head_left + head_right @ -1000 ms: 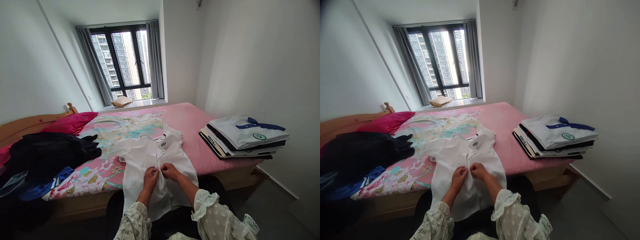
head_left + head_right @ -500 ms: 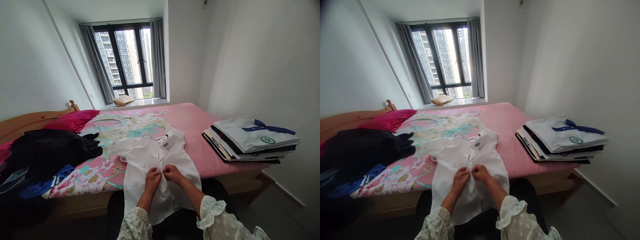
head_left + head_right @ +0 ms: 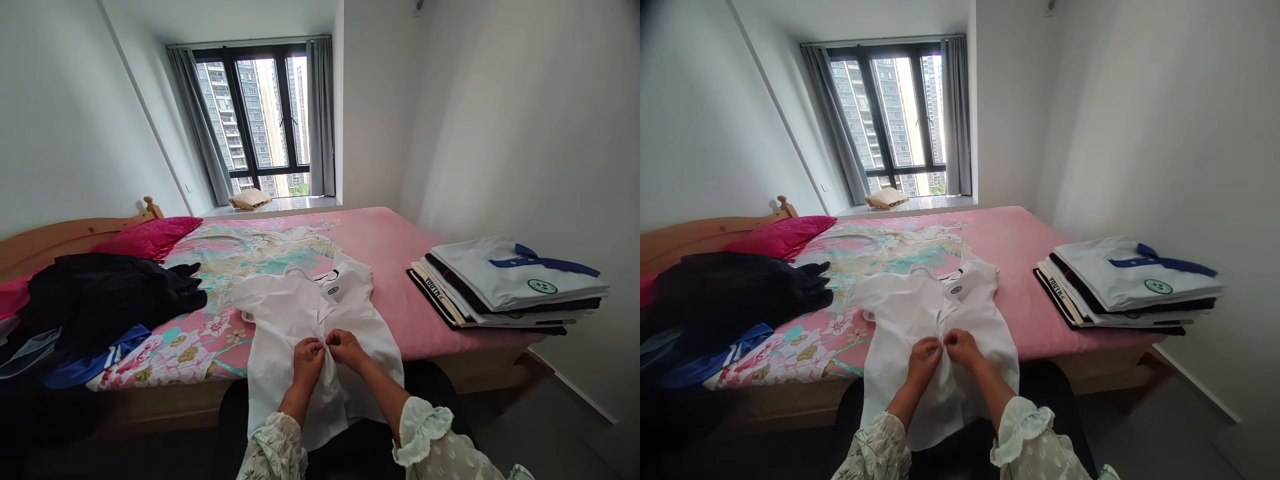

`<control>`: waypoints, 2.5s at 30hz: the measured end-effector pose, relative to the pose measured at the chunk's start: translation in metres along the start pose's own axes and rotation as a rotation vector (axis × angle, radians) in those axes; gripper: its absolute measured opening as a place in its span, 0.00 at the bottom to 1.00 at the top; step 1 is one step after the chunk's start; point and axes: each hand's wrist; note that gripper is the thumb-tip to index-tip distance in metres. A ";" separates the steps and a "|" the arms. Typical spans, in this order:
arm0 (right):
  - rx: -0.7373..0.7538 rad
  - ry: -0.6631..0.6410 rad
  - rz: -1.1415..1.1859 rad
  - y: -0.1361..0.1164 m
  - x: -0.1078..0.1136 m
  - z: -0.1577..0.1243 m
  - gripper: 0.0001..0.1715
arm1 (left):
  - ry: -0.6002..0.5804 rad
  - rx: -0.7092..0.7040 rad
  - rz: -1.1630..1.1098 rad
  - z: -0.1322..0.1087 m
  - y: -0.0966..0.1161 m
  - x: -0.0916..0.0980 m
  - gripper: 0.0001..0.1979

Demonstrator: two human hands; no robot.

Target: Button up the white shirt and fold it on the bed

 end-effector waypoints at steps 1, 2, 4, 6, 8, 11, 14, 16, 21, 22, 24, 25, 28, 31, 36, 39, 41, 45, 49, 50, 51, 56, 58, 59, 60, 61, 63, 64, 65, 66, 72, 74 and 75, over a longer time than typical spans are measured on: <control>0.004 -0.002 -0.002 0.000 0.000 0.000 0.06 | 0.003 -0.003 0.004 0.000 0.000 0.000 0.07; 0.009 -0.004 -0.003 0.000 0.000 0.000 0.06 | 0.003 -0.006 0.006 -0.001 0.001 0.000 0.07; 0.019 -0.009 -0.003 0.000 0.000 0.000 0.06 | -0.005 -0.011 0.008 -0.001 0.002 0.002 0.07; 0.028 -0.016 -0.003 0.000 0.001 -0.001 0.06 | -0.020 -0.017 0.006 -0.001 0.004 0.004 0.07; 0.035 -0.023 -0.002 0.000 0.001 -0.002 0.07 | -0.033 -0.019 0.004 -0.001 0.005 0.006 0.07; 0.042 -0.029 -0.002 0.000 0.002 -0.003 0.07 | -0.042 -0.014 0.007 0.000 0.006 0.008 0.07; 0.042 -0.026 -0.003 0.001 0.001 -0.003 0.08 | -0.045 -0.008 0.017 0.002 0.006 0.008 0.07; 0.037 -0.021 -0.003 0.003 0.001 -0.003 0.08 | -0.052 -0.011 0.024 0.003 0.006 0.007 0.06; 0.005 -0.021 0.000 0.005 0.000 -0.001 0.08 | -0.064 -0.023 0.044 0.005 0.005 0.006 0.05; -0.003 -0.023 0.002 0.005 0.000 -0.001 0.08 | -0.062 -0.026 0.047 0.005 0.005 0.005 0.05; -0.019 -0.028 0.006 0.005 0.001 0.000 0.08 | -0.058 -0.035 0.053 0.004 0.004 0.005 0.05; -0.028 -0.031 0.009 0.005 0.001 0.000 0.09 | -0.054 -0.041 0.055 0.004 0.004 0.004 0.05; -0.051 -0.041 0.015 0.004 0.002 0.002 0.11 | -0.038 -0.065 0.061 0.001 0.003 0.003 0.05; -0.070 -0.042 0.018 0.006 0.001 0.005 0.14 | -0.019 -0.088 0.066 -0.002 0.002 0.001 0.05; -0.101 -0.023 0.046 0.011 -0.002 0.009 0.12 | -0.003 -0.116 0.083 -0.005 0.000 -0.001 0.05; -0.116 -0.019 0.072 0.012 -0.003 0.011 0.10 | 0.001 -0.129 0.091 -0.006 0.000 -0.002 0.05; -0.126 -0.023 0.089 0.012 -0.003 0.012 0.10 | 0.000 -0.140 0.092 -0.006 0.001 -0.002 0.05; -0.135 -0.042 0.125 0.012 -0.003 0.013 0.10 | 0.002 -0.153 0.094 -0.006 0.002 -0.001 0.04; -0.145 -0.070 0.161 0.012 -0.002 0.013 0.11 | 0.006 -0.149 0.094 -0.007 0.003 0.000 0.03; -0.147 -0.077 0.165 0.012 -0.002 0.013 0.11 | 0.007 -0.147 0.093 -0.008 0.003 0.000 0.02; -0.148 -0.082 0.168 0.012 -0.002 0.013 0.11 | 0.008 -0.146 0.093 -0.008 0.003 0.000 0.02; -0.147 -0.094 0.165 0.010 -0.003 0.013 0.12 | 0.016 -0.136 0.094 -0.009 0.001 0.000 0.04; -0.151 -0.094 0.165 0.011 -0.004 0.014 0.12 | 0.021 -0.131 0.095 -0.009 0.001 0.000 0.04; -0.153 -0.094 0.168 0.011 -0.004 0.015 0.13 | 0.022 -0.128 0.095 -0.009 0.000 0.001 0.03; -0.155 -0.095 0.172 0.012 -0.004 0.015 0.13 | 0.023 -0.127 0.094 -0.009 -0.001 0.001 0.02; -0.157 -0.096 0.178 0.012 -0.005 0.016 0.13 | 0.021 -0.129 0.092 -0.009 -0.001 0.001 0.03; -0.157 -0.103 0.193 0.013 -0.004 0.016 0.13 | 0.009 -0.143 0.084 -0.009 -0.003 0.002 0.05; -0.155 -0.108 0.201 0.013 -0.003 0.016 0.13 | 0.001 -0.153 0.080 -0.009 -0.004 0.003 0.05; -0.153 -0.116 0.208 0.013 -0.003 0.016 0.13 | -0.006 -0.163 0.075 -0.010 -0.006 0.003 0.05; -0.150 -0.124 0.213 0.013 -0.002 0.016 0.13 | -0.010 -0.170 0.071 -0.010 -0.007 0.003 0.05; -0.131 -0.147 0.218 0.012 0.000 0.014 0.14 | -0.023 -0.206 0.068 -0.010 -0.011 0.005 0.07; -0.125 -0.148 0.213 0.013 -0.001 0.014 0.14 | -0.025 -0.226 0.073 -0.010 -0.011 0.004 0.06; -0.121 -0.147 0.209 0.013 -0.001 0.014 0.14 | -0.024 -0.236 0.076 -0.010 -0.011 0.003 0.06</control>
Point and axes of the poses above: each hand's wrist, its own z-axis towards the middle knuckle, its own x-axis out of the back of the hand, y = z × x, and after that the axes turned 6 degrees about y, right-handed
